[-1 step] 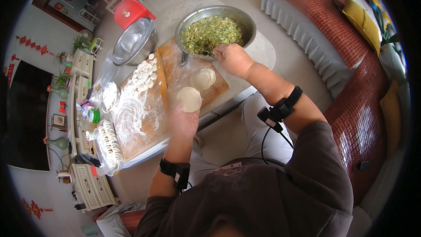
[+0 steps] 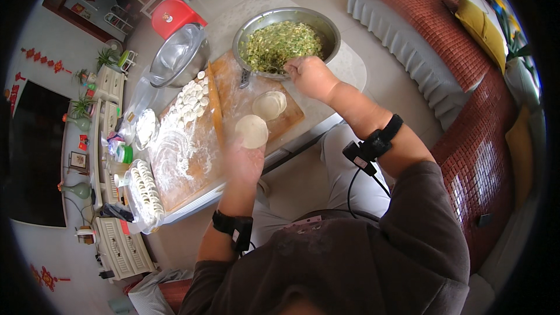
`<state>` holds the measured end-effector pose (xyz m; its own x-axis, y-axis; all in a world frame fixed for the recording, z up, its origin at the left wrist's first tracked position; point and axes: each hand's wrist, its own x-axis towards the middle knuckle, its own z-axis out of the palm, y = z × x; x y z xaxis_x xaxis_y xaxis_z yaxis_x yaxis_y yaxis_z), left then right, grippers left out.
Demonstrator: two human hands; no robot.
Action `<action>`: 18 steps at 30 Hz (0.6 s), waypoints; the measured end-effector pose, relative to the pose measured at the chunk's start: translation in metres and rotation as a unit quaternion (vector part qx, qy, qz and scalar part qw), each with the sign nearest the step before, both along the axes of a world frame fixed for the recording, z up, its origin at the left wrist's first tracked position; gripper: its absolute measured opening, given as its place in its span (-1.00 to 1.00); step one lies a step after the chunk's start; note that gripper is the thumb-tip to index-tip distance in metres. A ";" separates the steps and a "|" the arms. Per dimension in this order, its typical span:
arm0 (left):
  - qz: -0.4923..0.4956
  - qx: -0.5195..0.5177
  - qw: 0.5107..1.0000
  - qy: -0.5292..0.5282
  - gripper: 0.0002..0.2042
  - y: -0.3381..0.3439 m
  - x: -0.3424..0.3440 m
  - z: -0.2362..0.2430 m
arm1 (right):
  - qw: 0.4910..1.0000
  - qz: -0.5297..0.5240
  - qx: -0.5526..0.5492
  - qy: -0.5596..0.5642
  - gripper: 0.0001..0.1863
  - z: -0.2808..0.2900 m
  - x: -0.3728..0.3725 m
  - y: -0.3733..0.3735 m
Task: The person prepares dumplings by placing vegetable filling onto dough wrappers using a spoon and pinching the edges closed by hand.
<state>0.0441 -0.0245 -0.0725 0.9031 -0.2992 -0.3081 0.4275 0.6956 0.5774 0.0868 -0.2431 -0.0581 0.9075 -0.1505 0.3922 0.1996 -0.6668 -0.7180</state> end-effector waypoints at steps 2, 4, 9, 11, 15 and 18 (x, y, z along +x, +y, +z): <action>-0.002 0.007 1.000 -0.017 -0.63 -0.003 0.005 0.002 | 0.996 -0.024 0.064 0.051 -0.83 0.003 0.003 -0.009; -0.006 0.031 0.999 -0.011 -0.63 -0.007 0.015 0.003 | 0.899 -0.026 0.397 0.182 -0.83 0.005 0.004 -0.022; -0.008 -0.011 1.000 -0.010 -0.62 -0.018 0.041 0.010 | 0.866 -0.033 0.476 0.154 -0.83 0.002 -0.003 -0.039; -0.025 -0.027 0.998 -0.048 -0.61 -0.022 0.052 0.006 | 0.863 -0.040 0.484 0.138 -0.83 0.002 -0.003 -0.042; -0.065 0.384 0.825 -0.409 -0.61 -0.031 0.074 -0.011 | 0.877 -0.059 0.467 0.100 -0.83 0.006 -0.004 -0.039; -0.048 -0.002 0.991 -0.126 -0.61 -0.049 0.080 0.006 | 0.866 -0.057 0.489 0.088 -0.83 0.009 -0.007 -0.043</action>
